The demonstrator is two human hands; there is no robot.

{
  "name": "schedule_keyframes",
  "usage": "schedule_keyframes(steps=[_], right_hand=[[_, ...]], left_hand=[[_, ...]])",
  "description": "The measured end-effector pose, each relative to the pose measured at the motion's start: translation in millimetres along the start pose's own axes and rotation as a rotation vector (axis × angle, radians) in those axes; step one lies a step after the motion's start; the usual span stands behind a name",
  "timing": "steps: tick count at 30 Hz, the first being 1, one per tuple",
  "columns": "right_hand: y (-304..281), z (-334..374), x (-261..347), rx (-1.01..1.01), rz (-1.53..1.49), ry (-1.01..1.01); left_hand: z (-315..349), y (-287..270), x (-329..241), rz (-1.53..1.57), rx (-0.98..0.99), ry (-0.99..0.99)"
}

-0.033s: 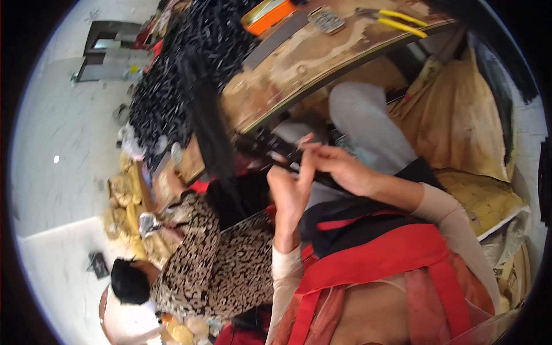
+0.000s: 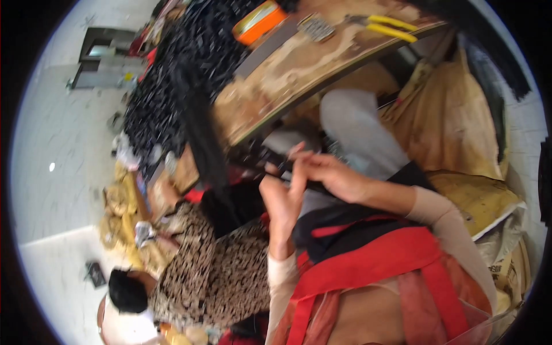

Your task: Trimming and assembling black cable bundles at a production workbench.

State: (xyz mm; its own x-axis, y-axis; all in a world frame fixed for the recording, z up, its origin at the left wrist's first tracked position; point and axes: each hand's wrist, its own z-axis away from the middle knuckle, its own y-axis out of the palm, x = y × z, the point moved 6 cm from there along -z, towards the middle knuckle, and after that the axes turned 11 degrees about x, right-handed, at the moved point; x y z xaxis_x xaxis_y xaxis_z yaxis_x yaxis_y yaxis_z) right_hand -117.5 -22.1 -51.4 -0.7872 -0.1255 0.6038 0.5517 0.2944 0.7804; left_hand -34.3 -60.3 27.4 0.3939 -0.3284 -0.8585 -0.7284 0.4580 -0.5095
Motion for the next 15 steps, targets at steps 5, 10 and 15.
schedule_keyframes(steps=[5,10,15], right_hand=[[1.0,7.0,4.9,0.014,0.284,0.023],[-37.1,17.0,139.6,-0.087,1.808,-0.498],[-127.8,-1.7,263.6,-0.756,2.456,-0.28]], left_hand=[[2.5,3.6,-8.2,0.103,-0.023,-0.049],[-32.9,11.8,-0.6,0.022,0.082,0.026],[-55.6,22.8,22.6,0.229,0.271,-0.065]])
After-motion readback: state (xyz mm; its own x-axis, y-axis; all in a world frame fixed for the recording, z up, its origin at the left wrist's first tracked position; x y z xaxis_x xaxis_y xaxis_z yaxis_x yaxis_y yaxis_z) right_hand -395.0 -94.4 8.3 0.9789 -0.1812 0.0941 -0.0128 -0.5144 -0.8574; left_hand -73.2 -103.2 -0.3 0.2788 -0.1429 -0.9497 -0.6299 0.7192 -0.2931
